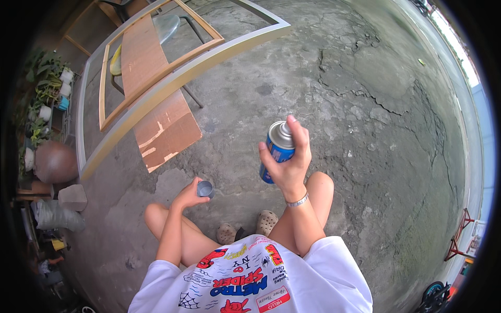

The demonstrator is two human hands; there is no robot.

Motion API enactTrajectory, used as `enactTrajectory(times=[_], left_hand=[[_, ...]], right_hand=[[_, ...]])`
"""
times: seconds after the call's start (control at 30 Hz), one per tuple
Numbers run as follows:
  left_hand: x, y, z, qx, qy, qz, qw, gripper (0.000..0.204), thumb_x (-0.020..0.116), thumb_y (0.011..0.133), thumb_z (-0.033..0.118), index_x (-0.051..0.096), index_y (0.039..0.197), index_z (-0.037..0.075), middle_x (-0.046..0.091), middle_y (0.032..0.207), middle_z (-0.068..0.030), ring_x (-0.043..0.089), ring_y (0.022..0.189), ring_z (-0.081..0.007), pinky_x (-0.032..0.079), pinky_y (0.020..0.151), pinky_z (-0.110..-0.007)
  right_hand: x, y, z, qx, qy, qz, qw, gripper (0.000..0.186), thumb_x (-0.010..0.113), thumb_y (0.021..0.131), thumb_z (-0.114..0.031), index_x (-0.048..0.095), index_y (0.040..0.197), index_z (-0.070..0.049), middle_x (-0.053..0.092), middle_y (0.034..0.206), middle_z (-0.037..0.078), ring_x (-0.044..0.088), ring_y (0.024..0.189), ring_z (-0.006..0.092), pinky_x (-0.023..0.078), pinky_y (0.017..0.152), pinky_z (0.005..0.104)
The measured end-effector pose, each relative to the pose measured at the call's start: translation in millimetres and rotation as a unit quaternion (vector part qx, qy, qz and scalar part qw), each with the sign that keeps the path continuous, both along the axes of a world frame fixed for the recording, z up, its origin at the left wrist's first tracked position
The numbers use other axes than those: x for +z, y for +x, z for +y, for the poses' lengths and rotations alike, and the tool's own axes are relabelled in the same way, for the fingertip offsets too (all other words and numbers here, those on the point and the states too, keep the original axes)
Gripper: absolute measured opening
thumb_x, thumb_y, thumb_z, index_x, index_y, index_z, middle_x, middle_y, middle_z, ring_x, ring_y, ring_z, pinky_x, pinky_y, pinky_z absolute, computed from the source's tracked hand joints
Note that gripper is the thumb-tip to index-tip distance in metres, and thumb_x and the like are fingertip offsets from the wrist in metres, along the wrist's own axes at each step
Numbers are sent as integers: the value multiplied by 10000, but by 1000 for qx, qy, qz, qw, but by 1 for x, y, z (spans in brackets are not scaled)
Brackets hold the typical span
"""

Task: The person uses a blue spray paint can to apply white paint along the edges of a wooden frame placed on a concrete floor. The person moves around the frame, spraying each side in sequence while holding the can in the right hand and the cap in the left hand.

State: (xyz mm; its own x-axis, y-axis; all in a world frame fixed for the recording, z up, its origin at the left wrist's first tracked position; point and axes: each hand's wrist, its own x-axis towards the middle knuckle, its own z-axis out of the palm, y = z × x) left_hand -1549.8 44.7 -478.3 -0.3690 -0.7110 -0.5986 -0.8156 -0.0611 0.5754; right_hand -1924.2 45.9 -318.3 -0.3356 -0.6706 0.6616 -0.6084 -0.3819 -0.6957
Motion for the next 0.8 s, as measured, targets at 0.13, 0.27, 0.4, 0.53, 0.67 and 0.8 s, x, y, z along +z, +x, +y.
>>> enactTrajectory(times=[0.13, 0.27, 0.4, 0.53, 0.67, 0.8], left_hand=[[-4, 10, 2, 14, 18, 9, 1000, 864, 919, 741, 364, 439, 1387, 51, 642, 1368, -241, 647, 1261, -396, 512, 1041, -448], [-8, 18, 3, 21, 20, -1, 1000, 918, 923, 740, 377, 422, 1425, 27, 621, 1386, -269, 629, 1286, -409, 500, 1069, -446], [-1, 17, 10, 25, -1, -10, 1000, 944, 926, 740, 383, 418, 1437, 0, 615, 1383, -291, 626, 1290, -420, 498, 1074, -449], [-2, 34, 24, 37, -5, -29, 999, 930, 924, 744, 381, 427, 1431, -1, 623, 1371, -291, 630, 1282, -422, 499, 1070, -452], [-6, 43, 34, 43, -6, -15, 999, 900, 919, 754, 362, 432, 1420, 3, 640, 1336, -289, 643, 1253, -424, 507, 1051, -458], [-5, 52, 43, 57, -2, -9, 998, 869, 915, 760, 341, 439, 1408, 11, 656, 1305, -283, 657, 1223, -424, 516, 1031, -461]], right_hand=[[15, 21, 22, 114, 3, 42, 993, 786, 929, 709, -112, 609, 1426, -134, 655, 1184, 223, 711, 1013, 353, 613, 794, 418], [16, 18, 10, 145, 27, 70, 987, 776, 932, 688, -139, 638, 1405, -169, 658, 1170, 221, 718, 986, 360, 620, 755, 433], [8, -12, -27, 107, 18, 74, 991, 765, 913, 727, -126, 602, 1425, -156, 657, 1158, 189, 706, 994, 361, 610, 775, 429], [-8, -70, -100, -1, -58, 41, 997, 701, 895, 792, -134, 576, 1416, -153, 668, 1186, 162, 716, 1012, 291, 606, 814, 404], [9, -144, -145, -155, -73, -9, 985, 654, 867, 860, -209, 546, 1426, -150, 703, 1141, 122, 730, 929, 221, 612, 803, 369], [20, -163, -154, -226, -58, -44, 971, 642, 863, 869, -246, 546, 1418, -147, 719, 1071, 109, 738, 855, 217, 614, 779, 368]])
